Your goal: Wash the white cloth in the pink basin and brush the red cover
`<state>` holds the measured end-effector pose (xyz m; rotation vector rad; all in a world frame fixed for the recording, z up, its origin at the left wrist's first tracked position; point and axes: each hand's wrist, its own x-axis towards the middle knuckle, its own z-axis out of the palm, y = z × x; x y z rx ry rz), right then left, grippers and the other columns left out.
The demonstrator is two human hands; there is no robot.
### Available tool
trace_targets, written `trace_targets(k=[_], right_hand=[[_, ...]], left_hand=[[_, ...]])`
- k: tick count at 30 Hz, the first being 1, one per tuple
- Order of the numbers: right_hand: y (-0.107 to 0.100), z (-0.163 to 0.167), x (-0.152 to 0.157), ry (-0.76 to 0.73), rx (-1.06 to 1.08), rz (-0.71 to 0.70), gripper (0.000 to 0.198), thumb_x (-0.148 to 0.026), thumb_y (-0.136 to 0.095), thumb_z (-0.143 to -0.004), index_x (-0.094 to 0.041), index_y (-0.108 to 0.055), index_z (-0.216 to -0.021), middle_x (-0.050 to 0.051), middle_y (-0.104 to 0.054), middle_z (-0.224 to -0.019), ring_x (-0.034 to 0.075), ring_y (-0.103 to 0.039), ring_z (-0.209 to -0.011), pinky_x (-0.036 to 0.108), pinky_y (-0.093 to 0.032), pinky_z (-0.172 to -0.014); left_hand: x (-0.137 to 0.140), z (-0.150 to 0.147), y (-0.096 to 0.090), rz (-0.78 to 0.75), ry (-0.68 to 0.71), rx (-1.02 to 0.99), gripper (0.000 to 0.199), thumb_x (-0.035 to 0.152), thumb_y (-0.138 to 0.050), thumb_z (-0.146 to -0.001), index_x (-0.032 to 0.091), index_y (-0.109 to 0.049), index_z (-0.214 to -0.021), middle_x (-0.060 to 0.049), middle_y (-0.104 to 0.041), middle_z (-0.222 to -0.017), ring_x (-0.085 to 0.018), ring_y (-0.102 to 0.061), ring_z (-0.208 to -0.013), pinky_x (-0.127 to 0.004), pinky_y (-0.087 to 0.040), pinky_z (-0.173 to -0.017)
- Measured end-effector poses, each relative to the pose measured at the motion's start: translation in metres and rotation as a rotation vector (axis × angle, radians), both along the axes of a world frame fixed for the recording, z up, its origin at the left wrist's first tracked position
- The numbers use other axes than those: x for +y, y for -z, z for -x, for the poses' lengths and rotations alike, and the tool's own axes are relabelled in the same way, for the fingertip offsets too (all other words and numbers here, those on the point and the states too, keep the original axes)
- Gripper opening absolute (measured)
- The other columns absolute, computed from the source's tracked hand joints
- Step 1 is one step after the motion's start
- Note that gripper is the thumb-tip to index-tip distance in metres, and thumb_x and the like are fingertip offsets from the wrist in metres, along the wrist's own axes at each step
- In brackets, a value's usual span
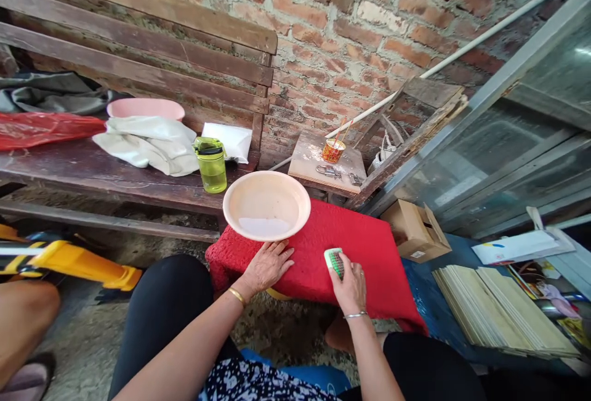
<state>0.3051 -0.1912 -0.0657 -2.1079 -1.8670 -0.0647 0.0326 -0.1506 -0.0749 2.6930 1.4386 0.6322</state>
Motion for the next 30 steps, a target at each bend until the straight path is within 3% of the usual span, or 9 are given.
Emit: trace_targets(k=[6, 9, 14, 16, 20, 22, 24, 27, 30], right_hand=[[-0.003, -0.127, -0.037, 0.514, -0.073, 0.016, 0.061, -0.056, -0.045, -0.092, -0.017, -0.06, -0.136, 0.014, -0.064, -0.087, 0.032, -0.061, -0.084, 0.044, -0.048, -0.076], [-0.002, -0.154, -0.052, 0.728, -0.057, -0.007, 0.069, -0.064, -0.042, -0.09, -0.018, -0.059, -0.139, 0.018, -0.064, -0.091, 0.036, -0.061, -0.082, 0.047, -0.048, -0.072], [0.007, -0.123, -0.043, 0.292, 0.043, -0.053, 0.066, -0.06, -0.04, -0.09, -0.015, -0.062, -0.134, 0.017, -0.066, -0.098, 0.034, -0.061, -0.095, 0.045, -0.048, -0.085], [0.008, -0.121, -0.04, 0.217, 0.042, -0.022, 0.064, -0.058, -0.04, -0.091, -0.016, -0.062, -0.134, 0.017, -0.066, -0.101, 0.033, -0.061, -0.097, 0.045, -0.048, -0.086], [0.003, -0.148, -0.036, 0.566, -0.016, 0.044, 0.067, -0.06, -0.042, -0.09, -0.017, -0.059, -0.139, 0.019, -0.066, -0.093, 0.037, -0.062, -0.087, 0.047, -0.047, -0.075], [0.001, -0.147, -0.028, 0.625, -0.034, 0.009, 0.07, -0.063, -0.041, -0.091, -0.016, -0.058, -0.14, 0.021, -0.066, -0.092, 0.038, -0.061, -0.084, 0.048, -0.047, -0.072], [0.002, -0.117, -0.017, 0.411, 0.013, -0.072, 0.068, -0.062, -0.04, -0.093, -0.013, -0.06, -0.136, 0.021, -0.066, -0.096, 0.036, -0.061, -0.088, 0.047, -0.048, -0.076], [0.004, -0.03, 0.003, -0.069, 0.149, -0.131, 0.055, -0.055, -0.042, -0.097, -0.017, -0.063, -0.131, 0.017, -0.067, -0.106, 0.03, -0.06, -0.096, 0.042, -0.049, -0.085], [0.006, 0.046, 0.023, -0.301, 0.105, -0.07, 0.042, -0.043, -0.048, -0.098, -0.026, -0.062, -0.134, 0.011, -0.066, -0.108, 0.026, -0.06, -0.098, 0.039, -0.048, -0.087]], left_hand=[[0.001, -0.002, 0.006, -0.016, -0.005, 0.013, 0.036, 0.038, -0.047, -0.104, 0.023, -0.07, -0.127, -0.012, -0.064, -0.135, -0.028, -0.057, -0.128, -0.046, -0.041, -0.112], [0.001, -0.001, 0.008, -0.026, -0.01, 0.026, 0.036, 0.037, -0.047, -0.104, 0.023, -0.07, -0.127, -0.012, -0.064, -0.136, -0.028, -0.056, -0.128, -0.046, -0.04, -0.112], [0.001, -0.001, 0.006, -0.021, -0.023, 0.028, 0.034, 0.036, -0.048, -0.104, 0.024, -0.07, -0.127, -0.01, -0.065, -0.135, -0.026, -0.057, -0.128, -0.044, -0.039, -0.113], [0.0, -0.001, 0.005, -0.013, -0.032, 0.045, 0.034, 0.036, -0.049, -0.104, 0.024, -0.07, -0.128, -0.009, -0.064, -0.136, -0.025, -0.056, -0.129, -0.044, -0.039, -0.113], [0.0, -0.003, 0.004, -0.007, -0.056, 0.056, 0.033, 0.036, -0.051, -0.103, 0.025, -0.069, -0.128, -0.009, -0.064, -0.136, -0.025, -0.057, -0.128, -0.043, -0.04, -0.112], [0.0, -0.003, 0.004, -0.008, -0.058, 0.053, 0.033, 0.036, -0.051, -0.103, 0.025, -0.069, -0.128, -0.008, -0.064, -0.135, -0.025, -0.057, -0.128, -0.043, -0.041, -0.112], [0.0, -0.003, 0.005, -0.009, -0.056, 0.049, 0.032, 0.035, -0.051, -0.103, 0.025, -0.069, -0.128, -0.008, -0.065, -0.135, -0.024, -0.057, -0.127, -0.043, -0.041, -0.112], [-0.001, -0.002, 0.007, -0.01, -0.063, 0.039, 0.032, 0.035, -0.05, -0.103, 0.025, -0.069, -0.127, -0.008, -0.064, -0.136, -0.025, -0.056, -0.129, -0.044, -0.041, -0.112], [-0.001, -0.001, 0.009, -0.003, -0.066, 0.032, 0.032, 0.034, -0.049, -0.103, 0.025, -0.069, -0.127, -0.007, -0.063, -0.138, -0.024, -0.055, -0.131, -0.044, -0.04, -0.113]])
